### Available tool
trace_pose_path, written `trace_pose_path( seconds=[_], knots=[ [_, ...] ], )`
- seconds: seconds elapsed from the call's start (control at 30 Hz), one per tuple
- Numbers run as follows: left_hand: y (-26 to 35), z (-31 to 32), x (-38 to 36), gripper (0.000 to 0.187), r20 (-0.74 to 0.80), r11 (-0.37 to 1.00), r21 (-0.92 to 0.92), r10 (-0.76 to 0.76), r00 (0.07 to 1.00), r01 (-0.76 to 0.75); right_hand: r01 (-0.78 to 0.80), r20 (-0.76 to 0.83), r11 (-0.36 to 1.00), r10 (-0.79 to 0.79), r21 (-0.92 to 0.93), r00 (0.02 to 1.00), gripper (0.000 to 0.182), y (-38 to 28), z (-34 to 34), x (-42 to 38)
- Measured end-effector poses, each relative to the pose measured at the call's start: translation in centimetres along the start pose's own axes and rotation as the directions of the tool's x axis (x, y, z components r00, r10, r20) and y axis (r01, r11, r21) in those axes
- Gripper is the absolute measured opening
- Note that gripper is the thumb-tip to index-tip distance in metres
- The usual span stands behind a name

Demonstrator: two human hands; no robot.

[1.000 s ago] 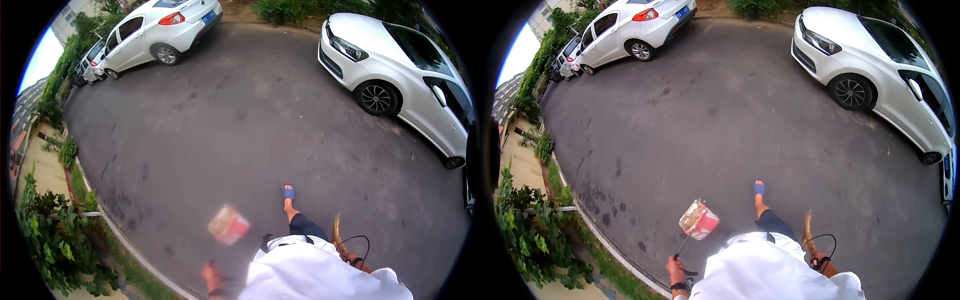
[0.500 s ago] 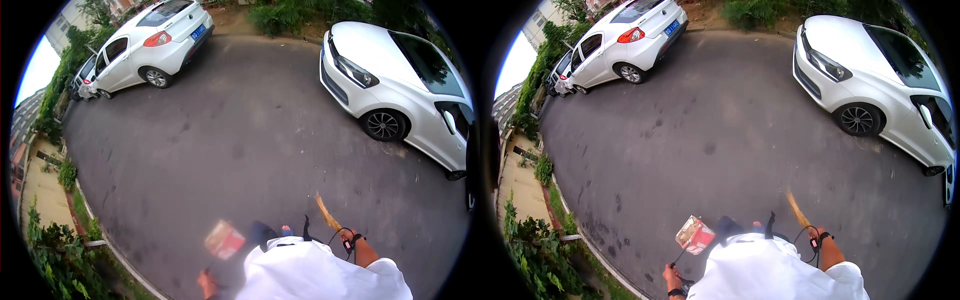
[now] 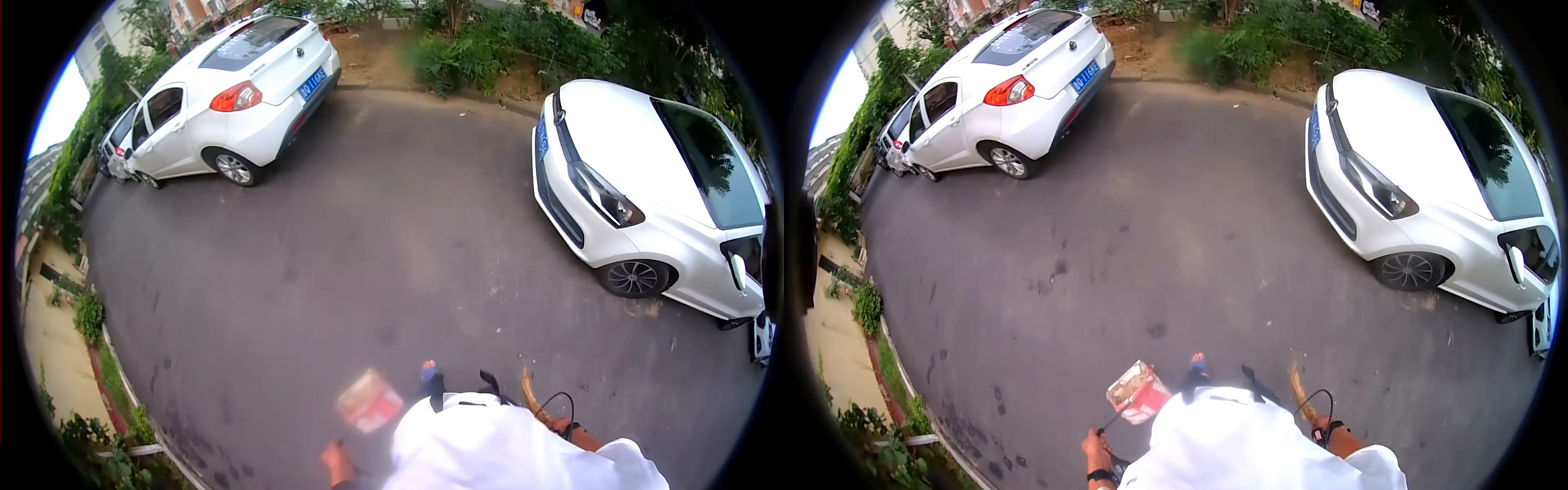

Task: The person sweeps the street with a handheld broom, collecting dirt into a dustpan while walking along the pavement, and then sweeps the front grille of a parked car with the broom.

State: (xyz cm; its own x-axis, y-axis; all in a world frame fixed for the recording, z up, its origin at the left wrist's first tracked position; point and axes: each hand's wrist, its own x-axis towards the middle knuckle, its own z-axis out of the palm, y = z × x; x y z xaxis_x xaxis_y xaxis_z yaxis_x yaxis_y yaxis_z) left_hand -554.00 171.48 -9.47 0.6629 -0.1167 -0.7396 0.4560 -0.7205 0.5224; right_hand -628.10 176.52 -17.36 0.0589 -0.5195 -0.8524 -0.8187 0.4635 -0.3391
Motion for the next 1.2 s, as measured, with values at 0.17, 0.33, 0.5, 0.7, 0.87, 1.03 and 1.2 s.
trace_pose_path(
  seconds=[0.17,0.33,0.5,0.7,0.87,1.03,1.2],
  knots=[
    [9.3,8.1,10.9,0.040,0.068,0.850,0.444,0.282,0.957,-0.282,-0.106,-0.025,0.991,0.108,0.077,0.994,0.022,-8.3,-8.1,2.3],
    [22.8,18.2,7.3,0.029,0.076,0.924,0.366,0.086,0.993,-0.108,-0.108,-0.020,0.992,0.109,0.060,0.994,0.021,-13.6,-16.0,9.1],
    [29.2,27.1,14.1,0.027,0.191,0.707,0.563,0.391,0.900,-0.427,-0.065,-0.007,0.998,0.066,0.020,0.998,0.021,-18.1,-25.9,19.0],
    [40.4,36.8,13.6,0.028,0.149,0.627,0.651,0.448,0.882,-0.428,0.054,0.061,0.997,-0.050,-0.052,0.997,0.025,-23.6,-43.1,34.8],
    [47.6,45.6,14.5,0.022,0.134,0.658,0.637,0.418,0.898,-0.402,-0.074,-0.106,0.978,0.096,0.194,0.990,0.016,-35.7,-63.1,41.9],
    [56.2,57.1,18.0,0.031,0.124,0.864,0.274,0.404,0.906,-0.423,-0.101,-0.159,0.644,0.333,0.758,0.930,0.022,-46.6,-76.5,48.0],
    [66.2,70.2,24.0,0.033,0.204,0.794,0.277,0.502,0.840,-0.541,-0.105,-0.162,0.552,0.413,0.827,0.896,0.021,-54.4,-84.2,54.1]
  ],
)
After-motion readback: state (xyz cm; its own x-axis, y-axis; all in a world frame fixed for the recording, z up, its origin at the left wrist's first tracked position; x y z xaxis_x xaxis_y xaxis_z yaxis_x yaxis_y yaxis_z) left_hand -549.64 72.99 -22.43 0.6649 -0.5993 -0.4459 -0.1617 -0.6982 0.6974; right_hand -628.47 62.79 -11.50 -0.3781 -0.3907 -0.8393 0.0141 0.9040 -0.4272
